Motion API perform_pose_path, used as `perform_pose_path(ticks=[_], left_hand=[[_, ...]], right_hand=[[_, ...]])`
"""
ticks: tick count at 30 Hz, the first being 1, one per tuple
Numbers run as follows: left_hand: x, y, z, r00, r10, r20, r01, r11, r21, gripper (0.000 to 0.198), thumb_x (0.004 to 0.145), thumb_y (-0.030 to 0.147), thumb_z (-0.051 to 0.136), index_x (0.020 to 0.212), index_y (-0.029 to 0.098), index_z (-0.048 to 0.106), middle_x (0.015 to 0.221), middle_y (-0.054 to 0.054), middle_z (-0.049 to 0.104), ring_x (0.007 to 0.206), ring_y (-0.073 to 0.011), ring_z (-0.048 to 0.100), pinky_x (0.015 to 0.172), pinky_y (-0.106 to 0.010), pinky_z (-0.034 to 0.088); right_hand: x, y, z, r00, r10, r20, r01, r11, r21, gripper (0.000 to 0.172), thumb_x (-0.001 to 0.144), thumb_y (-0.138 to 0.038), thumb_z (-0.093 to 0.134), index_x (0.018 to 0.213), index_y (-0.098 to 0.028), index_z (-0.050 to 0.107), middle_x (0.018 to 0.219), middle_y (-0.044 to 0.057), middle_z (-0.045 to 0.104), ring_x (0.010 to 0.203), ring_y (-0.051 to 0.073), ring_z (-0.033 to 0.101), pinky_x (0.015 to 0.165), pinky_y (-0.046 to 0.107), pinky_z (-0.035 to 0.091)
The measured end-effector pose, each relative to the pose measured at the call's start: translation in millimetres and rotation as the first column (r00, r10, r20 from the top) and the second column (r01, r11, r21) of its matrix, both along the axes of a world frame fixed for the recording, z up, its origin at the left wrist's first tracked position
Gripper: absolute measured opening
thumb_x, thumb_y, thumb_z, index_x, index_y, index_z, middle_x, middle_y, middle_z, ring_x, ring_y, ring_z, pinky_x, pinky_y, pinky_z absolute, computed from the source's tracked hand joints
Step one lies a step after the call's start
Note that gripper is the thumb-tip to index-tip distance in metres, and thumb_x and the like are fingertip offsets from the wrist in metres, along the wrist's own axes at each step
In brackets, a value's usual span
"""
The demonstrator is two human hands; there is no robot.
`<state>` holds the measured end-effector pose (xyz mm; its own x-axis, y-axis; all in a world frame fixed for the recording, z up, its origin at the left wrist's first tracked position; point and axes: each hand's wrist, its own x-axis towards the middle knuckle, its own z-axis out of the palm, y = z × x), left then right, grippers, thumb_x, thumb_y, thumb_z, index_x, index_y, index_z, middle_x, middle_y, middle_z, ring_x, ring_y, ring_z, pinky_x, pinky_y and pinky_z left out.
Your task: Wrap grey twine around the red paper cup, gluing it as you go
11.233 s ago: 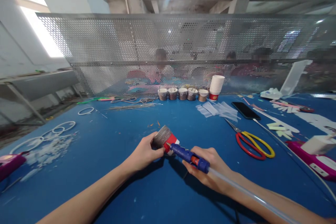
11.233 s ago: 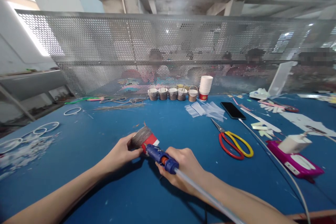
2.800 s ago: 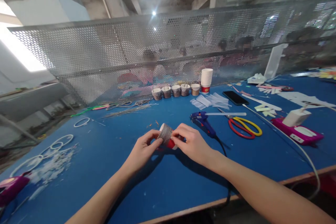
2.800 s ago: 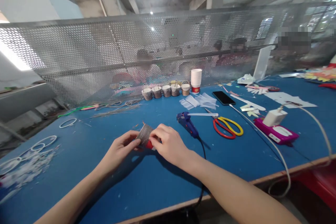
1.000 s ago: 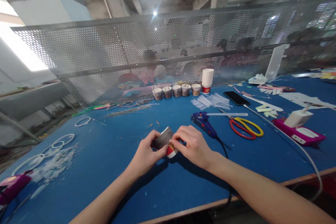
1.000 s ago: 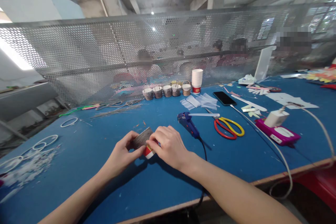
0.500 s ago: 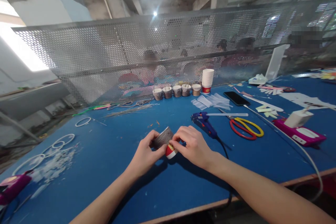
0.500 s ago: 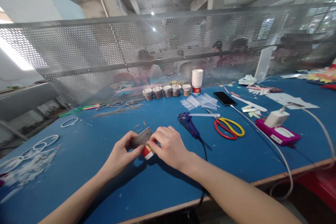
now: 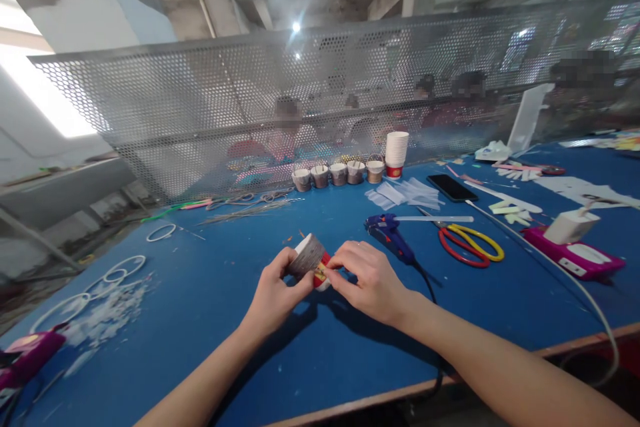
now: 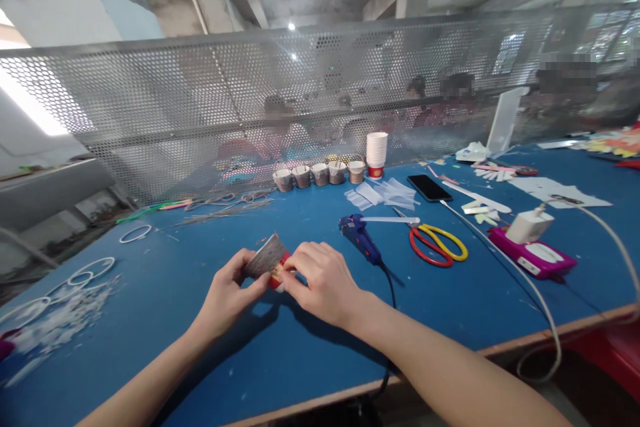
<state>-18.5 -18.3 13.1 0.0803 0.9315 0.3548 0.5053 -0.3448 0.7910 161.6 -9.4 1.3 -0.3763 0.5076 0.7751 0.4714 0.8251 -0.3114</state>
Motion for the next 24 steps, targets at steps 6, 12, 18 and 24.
perform_pose_path(ticks=[6,12,18,24], left_hand=[[-4,3,2.8,0.997,0.076,0.014,-0.077,0.995,0.060,0.010,0.068,0.025,0.054,0.064,0.019,0.047,0.060,0.006,0.044,0.057,-0.0108,0.040,0.056,-0.022,0.035],[-5,5,0.6,0.994,0.087,0.070,-0.092,0.993,0.074,0.011,0.071,0.025,0.055,0.067,0.019,0.048,0.065,0.004,0.046,0.062,-0.0122,0.045,0.060,-0.023,0.038],[-4,3,2.8,0.987,0.017,0.160,-0.015,1.000,-0.017,0.012,0.074,0.028,0.055,0.080,0.019,0.059,0.074,0.000,0.058,0.069,-0.0156,0.054,0.066,-0.027,0.044],[-2,4,1.2,0.976,-0.002,0.219,0.018,0.997,-0.072,0.018,0.071,0.026,0.056,0.086,0.018,0.061,0.079,-0.002,0.064,0.076,-0.0182,0.059,0.071,-0.029,0.048]], right_hand=[[0,-13,3.4,0.987,0.086,0.135,-0.095,0.994,0.060,0.016,0.091,-0.018,0.046,0.087,-0.014,0.061,0.082,0.008,0.063,0.074,0.019,0.055,0.065,0.030,0.043],[13,-62,7.9,0.837,0.166,0.522,-0.250,0.964,0.093,0.018,0.091,-0.017,0.045,0.084,-0.017,0.062,0.074,0.005,0.062,0.066,0.017,0.054,0.060,0.030,0.044],[74,-68,3.4,0.938,0.093,0.334,-0.112,0.993,0.039,0.018,0.091,-0.017,0.045,0.090,-0.020,0.062,0.075,0.006,0.067,0.066,0.017,0.060,0.061,0.029,0.048],[129,-8,-4.6,0.924,-0.330,0.194,0.374,0.886,-0.274,0.023,0.088,-0.031,0.046,0.074,-0.022,0.062,0.072,0.004,0.068,0.062,0.018,0.064,0.057,0.029,0.048]])
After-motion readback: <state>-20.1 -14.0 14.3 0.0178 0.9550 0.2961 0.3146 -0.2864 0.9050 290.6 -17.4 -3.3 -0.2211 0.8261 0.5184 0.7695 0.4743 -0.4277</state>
